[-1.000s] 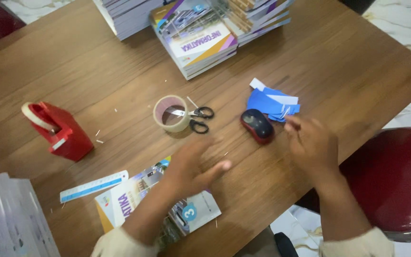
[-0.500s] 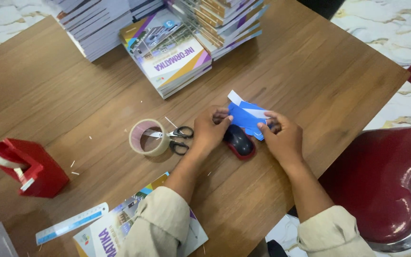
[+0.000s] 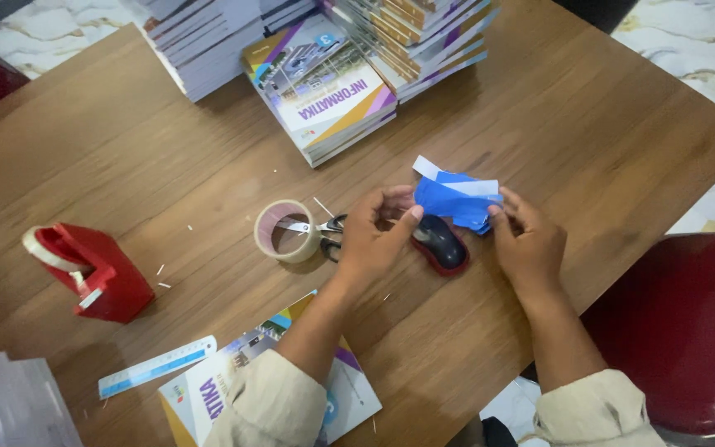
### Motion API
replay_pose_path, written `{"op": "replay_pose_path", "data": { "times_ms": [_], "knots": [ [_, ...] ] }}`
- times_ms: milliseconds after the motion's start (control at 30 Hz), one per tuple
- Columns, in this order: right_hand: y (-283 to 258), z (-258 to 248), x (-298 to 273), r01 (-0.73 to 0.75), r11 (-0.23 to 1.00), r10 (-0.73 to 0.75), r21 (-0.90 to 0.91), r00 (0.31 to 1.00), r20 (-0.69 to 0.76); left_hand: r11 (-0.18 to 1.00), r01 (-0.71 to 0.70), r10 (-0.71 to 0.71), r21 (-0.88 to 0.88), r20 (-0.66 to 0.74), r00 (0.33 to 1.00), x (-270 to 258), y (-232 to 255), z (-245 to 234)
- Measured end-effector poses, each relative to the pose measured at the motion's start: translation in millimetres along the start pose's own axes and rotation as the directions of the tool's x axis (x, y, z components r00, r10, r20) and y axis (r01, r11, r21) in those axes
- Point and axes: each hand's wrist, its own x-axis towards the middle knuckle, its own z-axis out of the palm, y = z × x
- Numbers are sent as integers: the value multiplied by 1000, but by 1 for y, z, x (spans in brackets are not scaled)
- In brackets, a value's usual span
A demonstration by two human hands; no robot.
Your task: The person places a textbook on a wooden table and uses scissors to cut a blue paper strip. They then use a ruler to measure the strip on the book cover before applying clear tape over it. The person smooths the tape, flips the book, and applies more tape to the back cover.
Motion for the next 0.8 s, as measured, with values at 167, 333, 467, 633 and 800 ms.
{"op": "replay_pose_path", "data": {
  "times_ms": [167,333,467,633,800],
  "knots": [
    [22,-2,-3,268,951,-289,-152,947,-139,992,-118,120,53,-52,991,-47,15,-31],
    [-54,-17,-39,290,957,-287,-26,954,83,945,-231,241,234,-15,970,-119,43,-63],
    [-105,11,-89,301,828,-510,472,754,414,901,-252,293,352,-66,954,-166,33,-85],
    [-152,57,-106,279,879,-460,387,711,532,976,-40,82,215,-189,979,-195,1,-124],
    [-104,134,-59,554,830,-532,58,757,381,999,35,-35,-9,-433,901,-203,-45,-158]
  ]
}}
